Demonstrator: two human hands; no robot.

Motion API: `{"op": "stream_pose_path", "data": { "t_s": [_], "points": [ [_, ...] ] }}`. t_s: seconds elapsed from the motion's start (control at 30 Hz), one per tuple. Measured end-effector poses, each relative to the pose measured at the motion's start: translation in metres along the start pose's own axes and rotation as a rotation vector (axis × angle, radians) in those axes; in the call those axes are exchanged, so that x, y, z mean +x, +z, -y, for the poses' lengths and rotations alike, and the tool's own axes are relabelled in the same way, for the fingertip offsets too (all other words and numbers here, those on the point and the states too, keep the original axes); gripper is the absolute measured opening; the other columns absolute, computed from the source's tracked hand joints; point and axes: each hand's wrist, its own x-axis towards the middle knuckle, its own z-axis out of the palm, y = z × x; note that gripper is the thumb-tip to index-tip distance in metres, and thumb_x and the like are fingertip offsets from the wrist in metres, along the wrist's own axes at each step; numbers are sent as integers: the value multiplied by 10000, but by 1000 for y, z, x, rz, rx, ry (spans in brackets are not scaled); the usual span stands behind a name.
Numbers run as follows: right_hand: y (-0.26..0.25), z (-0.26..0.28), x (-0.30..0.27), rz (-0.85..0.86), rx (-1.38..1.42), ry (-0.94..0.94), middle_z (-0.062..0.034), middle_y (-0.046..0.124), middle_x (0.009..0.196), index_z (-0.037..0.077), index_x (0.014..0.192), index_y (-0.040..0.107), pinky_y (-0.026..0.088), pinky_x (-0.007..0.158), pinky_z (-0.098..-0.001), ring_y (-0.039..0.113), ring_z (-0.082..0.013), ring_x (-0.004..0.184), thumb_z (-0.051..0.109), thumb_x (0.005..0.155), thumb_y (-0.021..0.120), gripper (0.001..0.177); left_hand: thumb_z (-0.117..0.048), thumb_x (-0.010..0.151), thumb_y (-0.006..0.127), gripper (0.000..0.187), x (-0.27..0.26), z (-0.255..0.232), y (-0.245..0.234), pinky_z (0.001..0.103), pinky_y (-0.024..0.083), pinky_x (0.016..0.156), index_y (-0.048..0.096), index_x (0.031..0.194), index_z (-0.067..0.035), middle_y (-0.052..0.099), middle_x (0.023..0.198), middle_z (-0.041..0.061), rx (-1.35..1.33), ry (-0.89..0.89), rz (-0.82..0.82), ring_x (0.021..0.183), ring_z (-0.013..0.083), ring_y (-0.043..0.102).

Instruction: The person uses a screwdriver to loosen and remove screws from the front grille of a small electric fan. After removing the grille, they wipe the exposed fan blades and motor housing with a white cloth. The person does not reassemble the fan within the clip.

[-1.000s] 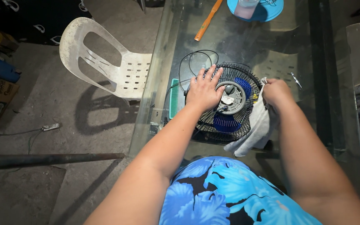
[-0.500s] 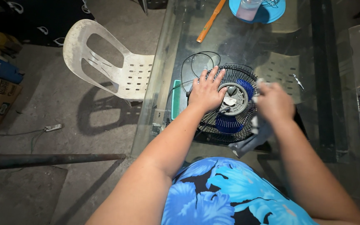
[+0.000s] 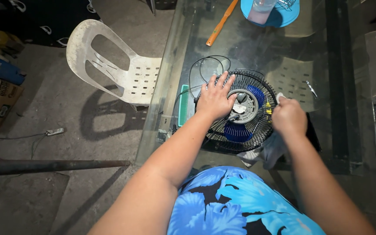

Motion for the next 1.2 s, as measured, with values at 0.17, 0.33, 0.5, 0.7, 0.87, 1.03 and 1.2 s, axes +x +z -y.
{"op": "stream_pose_path", "data": {
  "t_s": [0.17, 0.33, 0.5, 0.7, 0.87, 1.03, 1.2],
  "points": [
    [-16, 58, -23, 78, 32, -146, -155, 671, 1192, 201, 1318, 707, 522, 848, -518, 668, -411, 974, 258, 877, 597, 459, -526, 980, 485, 681, -2, 0, 2, 580, 274, 1161, 324, 1590, -269, 291, 1665, 63, 6, 0, -17, 1496, 364, 296],
    [-45, 62, -11, 64, 0, -56, -116, 665, 1106, 260, 1312, 730, 537, 851, -501, 674, -381, 968, 265, 939, 585, 400, -530, 983, 474, 676, 2, 0, 1, 577, 277, 1154, 322, 1587, -267, 286, 1669, 58, 18, 9, -20, 1499, 356, 293],
    [-50, 67, -12, 48, 49, -34, -113, 662, 1093, 262, 1285, 734, 529, 838, -503, 669, -383, 956, 246, 923, 591, 389, -540, 996, 455, 668, -2, 1, 0, 571, 279, 1161, 318, 1593, -273, 283, 1675, 48, 18, -1, -14, 1508, 346, 296],
    [-54, 78, -26, 261, -111, -110, -172, 666, 1164, 149, 1316, 682, 535, 835, -510, 676, -397, 978, 252, 862, 609, 471, -545, 990, 444, 683, -1, -1, 1, 578, 271, 1170, 291, 1604, -288, 271, 1680, 42, 22, -14, 5, 1510, 348, 284],
    [-59, 53, -38, 619, 53, -58, -149, 744, 1173, 190, 1357, 690, 563, 917, -404, 737, -295, 1006, 222, 930, 602, 437, -544, 993, 450, 681, 3, 3, 6, 608, 208, 1178, 266, 1591, -274, 226, 1676, 60, 14, -5, 40, 1525, 364, 222],
    [-77, -2, -38, 626, 794, 330, -179, 719, 1132, 107, 1443, 667, 525, 792, -380, 678, -215, 882, 192, 999, 600, 457, -451, 944, 600, 742, -16, -6, 15, 607, 167, 1202, 350, 1562, -125, 249, 1646, 189, -141, -12, -136, 1535, 434, 196],
    [-79, -8, -59, 536, 1092, 482, -79, 721, 1193, 66, 1388, 647, 535, 832, -307, 678, -149, 989, 217, 967, 610, 449, -418, 985, 634, 614, -77, -10, 19, 554, 239, 1275, 502, 1475, -73, 389, 1629, 192, -287, 141, -151, 1538, 406, 310]
  ]
}}
